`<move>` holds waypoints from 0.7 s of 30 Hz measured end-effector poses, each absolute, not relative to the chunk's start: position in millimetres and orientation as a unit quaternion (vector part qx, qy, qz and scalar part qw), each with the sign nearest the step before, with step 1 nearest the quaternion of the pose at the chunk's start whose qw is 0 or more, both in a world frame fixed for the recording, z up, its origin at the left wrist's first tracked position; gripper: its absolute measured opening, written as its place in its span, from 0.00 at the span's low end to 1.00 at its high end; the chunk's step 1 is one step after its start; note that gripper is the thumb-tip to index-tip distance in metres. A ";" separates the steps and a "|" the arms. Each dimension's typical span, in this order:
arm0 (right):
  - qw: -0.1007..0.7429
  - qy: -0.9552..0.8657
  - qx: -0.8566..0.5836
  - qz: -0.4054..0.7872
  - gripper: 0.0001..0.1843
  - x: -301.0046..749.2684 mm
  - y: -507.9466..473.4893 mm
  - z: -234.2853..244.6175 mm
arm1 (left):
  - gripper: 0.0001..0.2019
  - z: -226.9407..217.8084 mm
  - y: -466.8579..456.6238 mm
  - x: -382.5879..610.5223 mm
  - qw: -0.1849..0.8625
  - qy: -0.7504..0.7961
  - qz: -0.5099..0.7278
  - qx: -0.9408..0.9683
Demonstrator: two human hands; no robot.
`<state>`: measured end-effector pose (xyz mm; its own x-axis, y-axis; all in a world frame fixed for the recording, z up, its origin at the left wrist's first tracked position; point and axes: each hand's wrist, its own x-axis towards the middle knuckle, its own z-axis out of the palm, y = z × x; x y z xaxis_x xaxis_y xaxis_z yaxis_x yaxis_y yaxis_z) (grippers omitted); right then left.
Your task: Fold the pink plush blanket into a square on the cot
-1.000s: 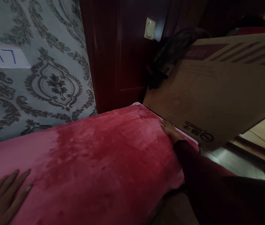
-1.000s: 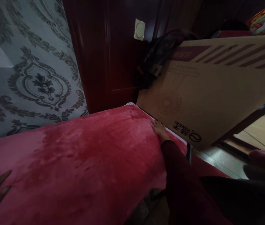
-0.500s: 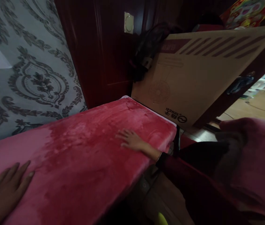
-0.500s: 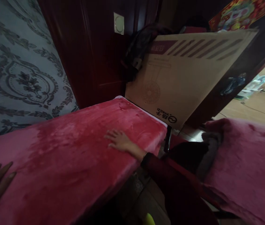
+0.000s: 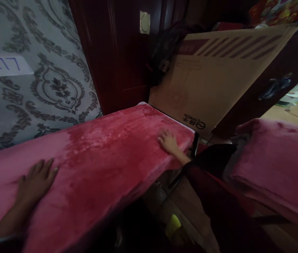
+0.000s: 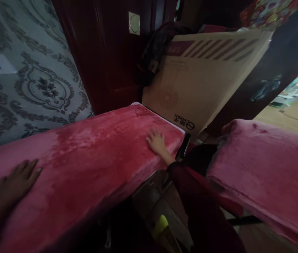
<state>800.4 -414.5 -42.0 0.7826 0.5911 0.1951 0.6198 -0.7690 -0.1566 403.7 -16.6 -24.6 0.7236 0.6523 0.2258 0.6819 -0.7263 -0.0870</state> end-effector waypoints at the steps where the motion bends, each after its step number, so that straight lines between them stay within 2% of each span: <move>1: 0.114 -0.395 -0.910 -0.049 0.30 778.4 -404.1 -47.0 | 0.29 -16.6 -28.1 405.1 0.071 -0.361 -0.082 -0.926; 3: 0.111 -0.496 -0.861 -0.013 0.30 745.0 -394.6 -56.7 | 0.29 -6.4 -54.9 405.8 0.060 -0.337 -0.081 -0.936; 6: 0.082 -0.521 -0.850 0.000 0.29 736.4 -413.9 -64.9 | 0.28 -12.5 -103.2 399.0 0.062 -0.241 -0.060 -0.967; 9: 0.057 -0.419 -0.906 -0.028 0.27 767.1 -455.7 -63.8 | 0.29 -36.5 -149.2 386.9 0.036 -0.156 -0.022 -0.987; 13: 0.077 -0.192 -0.976 -0.070 0.29 785.5 -477.3 -56.4 | 0.29 -56.6 -179.3 379.3 0.011 -0.163 -0.048 -0.985; 15: 0.104 -0.251 -0.959 -0.082 0.29 760.2 -457.1 -53.8 | 0.29 -56.3 -181.7 380.2 0.000 -0.169 -0.048 -0.985; 17: 0.130 -0.393 -0.908 -0.068 0.29 714.8 -421.8 -53.4 | 0.30 -53.0 -181.3 381.5 -0.011 -0.169 -0.037 -0.985; 21: 0.115 -0.602 -0.790 0.006 0.30 620.2 -355.7 -55.4 | 0.29 -49.8 -185.4 379.1 -0.030 -0.173 -0.033 -0.984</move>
<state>620.2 -355.7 -55.4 0.2741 0.9531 0.1281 0.9502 -0.2479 -0.1890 379.1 -185.4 -49.8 0.9382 0.3417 0.0554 0.3377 -0.9386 0.0702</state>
